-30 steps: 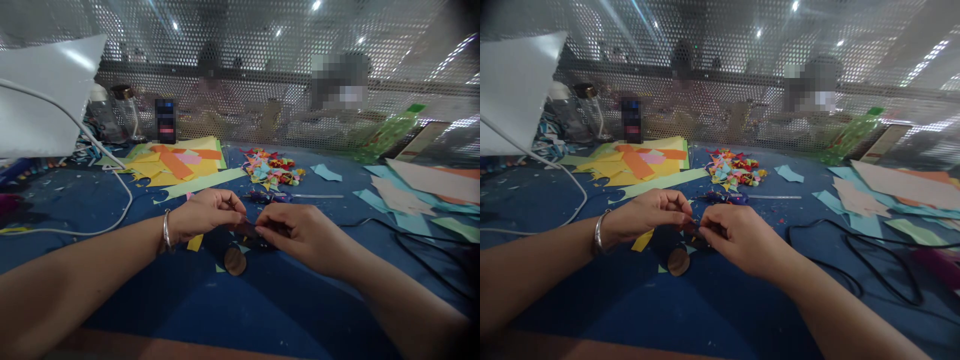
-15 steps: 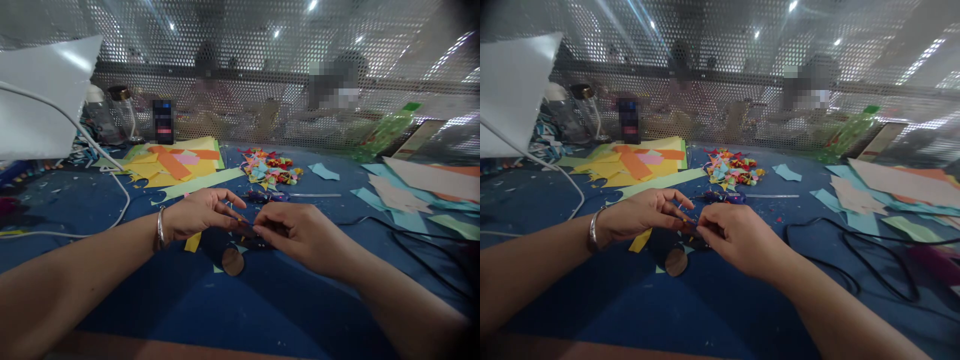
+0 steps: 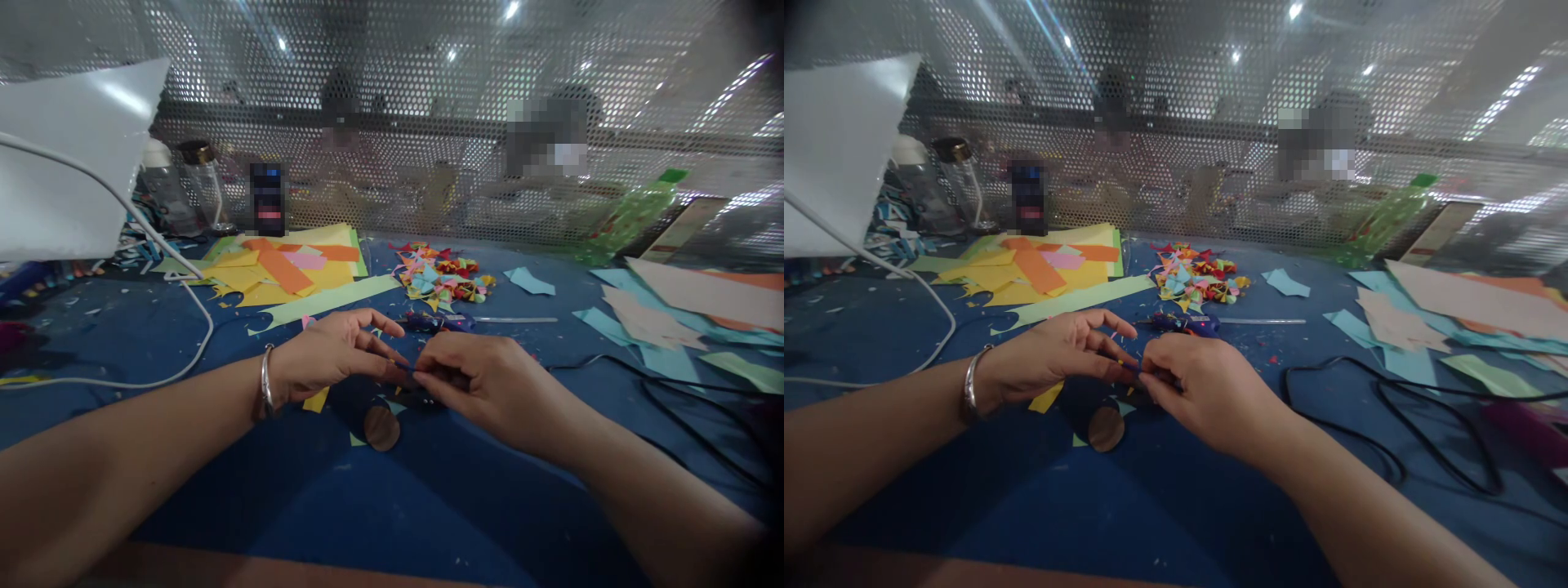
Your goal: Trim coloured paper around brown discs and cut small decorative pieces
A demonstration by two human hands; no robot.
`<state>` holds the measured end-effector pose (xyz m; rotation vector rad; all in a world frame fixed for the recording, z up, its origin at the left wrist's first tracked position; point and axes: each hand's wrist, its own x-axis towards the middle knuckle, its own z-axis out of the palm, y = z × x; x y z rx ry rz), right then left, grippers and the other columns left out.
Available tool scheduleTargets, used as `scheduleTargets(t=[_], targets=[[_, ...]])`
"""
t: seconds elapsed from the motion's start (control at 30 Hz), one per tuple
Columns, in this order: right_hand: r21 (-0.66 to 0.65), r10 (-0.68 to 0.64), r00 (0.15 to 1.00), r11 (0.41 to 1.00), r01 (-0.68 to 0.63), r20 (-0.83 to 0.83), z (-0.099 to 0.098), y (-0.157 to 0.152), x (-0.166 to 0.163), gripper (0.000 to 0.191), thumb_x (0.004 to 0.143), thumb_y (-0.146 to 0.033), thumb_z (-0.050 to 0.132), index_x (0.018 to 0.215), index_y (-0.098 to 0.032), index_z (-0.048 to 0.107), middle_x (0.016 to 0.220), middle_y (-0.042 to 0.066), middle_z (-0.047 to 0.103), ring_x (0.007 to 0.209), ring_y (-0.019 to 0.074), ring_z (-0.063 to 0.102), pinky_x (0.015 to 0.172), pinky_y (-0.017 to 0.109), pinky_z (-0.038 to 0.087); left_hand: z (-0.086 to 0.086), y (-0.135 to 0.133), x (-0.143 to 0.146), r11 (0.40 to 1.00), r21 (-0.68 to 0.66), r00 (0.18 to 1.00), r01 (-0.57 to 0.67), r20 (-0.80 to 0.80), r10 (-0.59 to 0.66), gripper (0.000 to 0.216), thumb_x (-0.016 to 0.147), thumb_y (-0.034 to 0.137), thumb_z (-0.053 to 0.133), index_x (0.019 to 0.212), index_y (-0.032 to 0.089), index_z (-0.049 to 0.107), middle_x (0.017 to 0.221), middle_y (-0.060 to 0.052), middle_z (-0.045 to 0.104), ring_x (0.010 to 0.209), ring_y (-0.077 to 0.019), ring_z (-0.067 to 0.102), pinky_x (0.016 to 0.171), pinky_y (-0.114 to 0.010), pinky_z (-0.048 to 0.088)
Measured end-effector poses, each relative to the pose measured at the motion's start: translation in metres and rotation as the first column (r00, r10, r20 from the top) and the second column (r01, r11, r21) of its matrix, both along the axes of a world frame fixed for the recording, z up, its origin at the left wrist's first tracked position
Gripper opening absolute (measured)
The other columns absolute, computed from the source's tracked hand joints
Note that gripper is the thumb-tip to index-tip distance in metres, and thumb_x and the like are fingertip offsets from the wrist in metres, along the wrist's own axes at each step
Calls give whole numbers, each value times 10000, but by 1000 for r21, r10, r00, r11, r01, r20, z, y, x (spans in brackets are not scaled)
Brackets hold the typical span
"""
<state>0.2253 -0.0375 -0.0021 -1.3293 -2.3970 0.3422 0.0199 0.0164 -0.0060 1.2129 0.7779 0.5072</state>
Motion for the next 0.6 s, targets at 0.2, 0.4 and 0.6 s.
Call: scheduleTargets(t=[0.2, 0.4, 0.6], targets=[[15, 5, 1000, 1000, -5, -17, -1, -2, 1, 116, 881, -172, 560, 800, -189, 642, 727, 6, 617, 605, 125, 532, 567, 232, 380, 3, -3, 2, 999, 11, 999, -43, -26, 43, 194, 838, 44, 634, 1012, 121, 597, 803, -55, 739, 717, -123, 711, 736, -264, 509], [9, 14, 1000, 1000, -14, -9, -3, -1, 0, 108, 878, -178, 569, 817, -190, 658, 725, 6, 619, 598, 124, 527, 565, 230, 374, 1, 2, -2, 1000, 22, 1000, 4, 4, -4, 269, 790, 59, 706, 1025, 123, 592, 797, -53, 751, 727, -124, 717, 751, -259, 524], [4, 10, 1000, 1000, -10, -17, -3, 0, 0, 99, 873, -167, 569, 809, -193, 641, 716, 3, 617, 585, 119, 525, 549, 223, 375, 1, 0, -1, 995, 101, 1000, -10, 18, 8, 256, 788, 53, 687, 1002, 129, 570, 802, -63, 754, 734, -146, 732, 756, -284, 540]])
